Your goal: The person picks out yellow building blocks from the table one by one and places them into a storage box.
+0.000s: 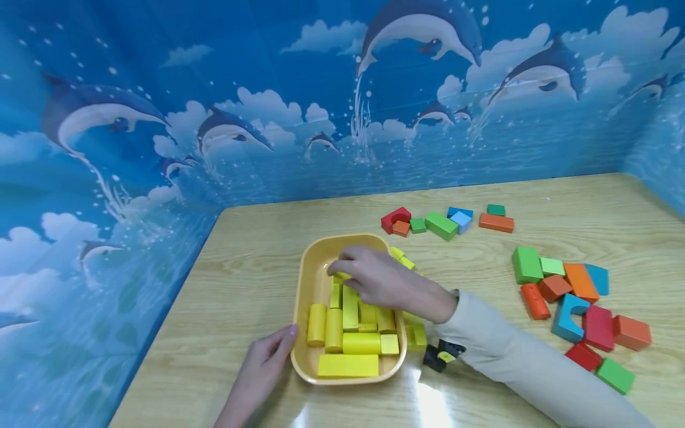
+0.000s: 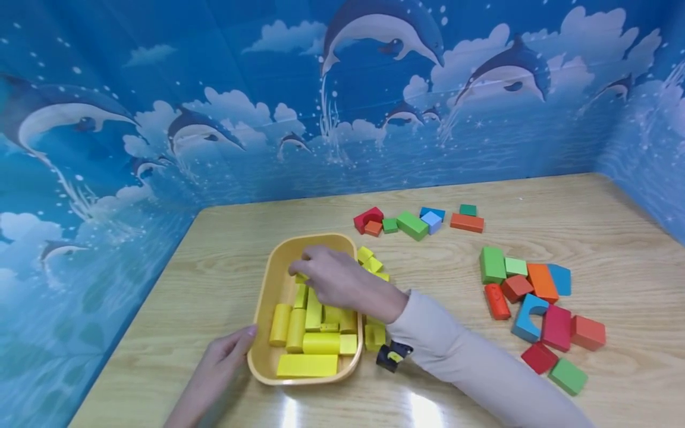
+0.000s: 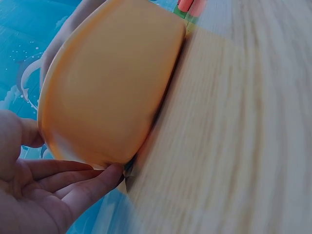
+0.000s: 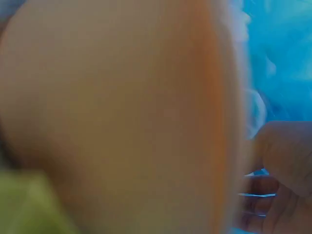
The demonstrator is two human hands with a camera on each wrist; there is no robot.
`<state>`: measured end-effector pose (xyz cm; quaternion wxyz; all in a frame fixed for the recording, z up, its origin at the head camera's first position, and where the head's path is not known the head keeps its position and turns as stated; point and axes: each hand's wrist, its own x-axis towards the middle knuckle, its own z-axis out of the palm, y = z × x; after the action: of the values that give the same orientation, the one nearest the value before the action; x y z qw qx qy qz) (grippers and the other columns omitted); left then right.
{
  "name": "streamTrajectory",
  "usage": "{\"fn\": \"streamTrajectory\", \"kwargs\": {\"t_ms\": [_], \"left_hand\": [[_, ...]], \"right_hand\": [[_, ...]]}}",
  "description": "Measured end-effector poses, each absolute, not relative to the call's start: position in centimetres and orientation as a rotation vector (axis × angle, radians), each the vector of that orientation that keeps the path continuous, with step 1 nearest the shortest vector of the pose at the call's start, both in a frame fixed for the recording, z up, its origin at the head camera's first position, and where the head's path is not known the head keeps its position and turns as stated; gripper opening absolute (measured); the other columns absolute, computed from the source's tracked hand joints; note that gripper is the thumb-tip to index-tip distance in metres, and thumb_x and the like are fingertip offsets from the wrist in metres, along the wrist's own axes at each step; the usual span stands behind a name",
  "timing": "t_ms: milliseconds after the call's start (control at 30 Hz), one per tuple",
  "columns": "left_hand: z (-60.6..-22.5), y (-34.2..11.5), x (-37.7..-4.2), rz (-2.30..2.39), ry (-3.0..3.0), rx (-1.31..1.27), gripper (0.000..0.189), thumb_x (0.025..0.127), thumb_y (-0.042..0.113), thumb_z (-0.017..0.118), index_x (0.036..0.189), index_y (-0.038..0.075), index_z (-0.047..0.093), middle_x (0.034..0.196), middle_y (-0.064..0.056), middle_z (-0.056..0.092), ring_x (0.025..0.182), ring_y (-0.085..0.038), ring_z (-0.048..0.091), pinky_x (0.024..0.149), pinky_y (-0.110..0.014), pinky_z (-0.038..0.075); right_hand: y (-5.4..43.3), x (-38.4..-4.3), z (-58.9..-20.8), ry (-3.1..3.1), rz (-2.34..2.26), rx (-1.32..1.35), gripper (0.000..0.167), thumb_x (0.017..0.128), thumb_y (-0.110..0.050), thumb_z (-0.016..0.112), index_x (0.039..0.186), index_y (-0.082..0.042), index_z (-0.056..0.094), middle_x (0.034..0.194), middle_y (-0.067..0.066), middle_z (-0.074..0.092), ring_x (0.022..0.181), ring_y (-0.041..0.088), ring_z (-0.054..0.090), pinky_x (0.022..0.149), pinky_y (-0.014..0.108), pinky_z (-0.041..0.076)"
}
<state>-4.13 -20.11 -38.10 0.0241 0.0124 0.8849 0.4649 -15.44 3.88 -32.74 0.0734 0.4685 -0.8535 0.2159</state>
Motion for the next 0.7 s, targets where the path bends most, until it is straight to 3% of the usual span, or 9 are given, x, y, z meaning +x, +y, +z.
{"fn": "streamTrajectory", "kwargs": {"t_ms": [400,600,700], "left_hand": [[-38.0,-20.1,-4.4,1.432,2.767,0.045,0.041,0.102,0.028,0.049,0.121,-0.005,0.062,0.124,-0.022,0.061,0.119,-0.037,0.057,0.101,-0.050,0.046],[-38.2,-20.1,-4.3,1.429,2.762,0.027,0.041,0.102,0.028,0.049,0.122,-0.005,0.061,0.126,-0.021,0.061,0.120,-0.036,0.056,0.102,-0.049,0.045],[-38.2,-20.1,-4.2,1.429,2.755,0.018,0.042,0.102,0.029,0.048,0.123,-0.005,0.061,0.126,-0.021,0.061,0.121,-0.036,0.055,0.103,-0.050,0.044]], "right_hand": [[-1.3,-15.9,-35.0,-2.753,0.524,1.381,0.026,0.089,-0.011,0.069,0.115,-0.015,0.069,0.100,0.002,0.067,0.081,0.012,0.061,0.070,0.023,0.053],[-1.4,-16.0,-36.3,-2.717,0.423,1.363,0.011,0.092,-0.015,0.065,0.100,-0.017,0.073,0.084,-0.005,0.070,0.069,0.006,0.060,0.068,0.027,0.048],[-1.2,-15.9,-36.4,-2.697,0.410,1.403,0.012,0.093,-0.013,0.062,0.094,-0.017,0.073,0.080,-0.006,0.068,0.067,0.006,0.056,0.068,0.026,0.046]]}}
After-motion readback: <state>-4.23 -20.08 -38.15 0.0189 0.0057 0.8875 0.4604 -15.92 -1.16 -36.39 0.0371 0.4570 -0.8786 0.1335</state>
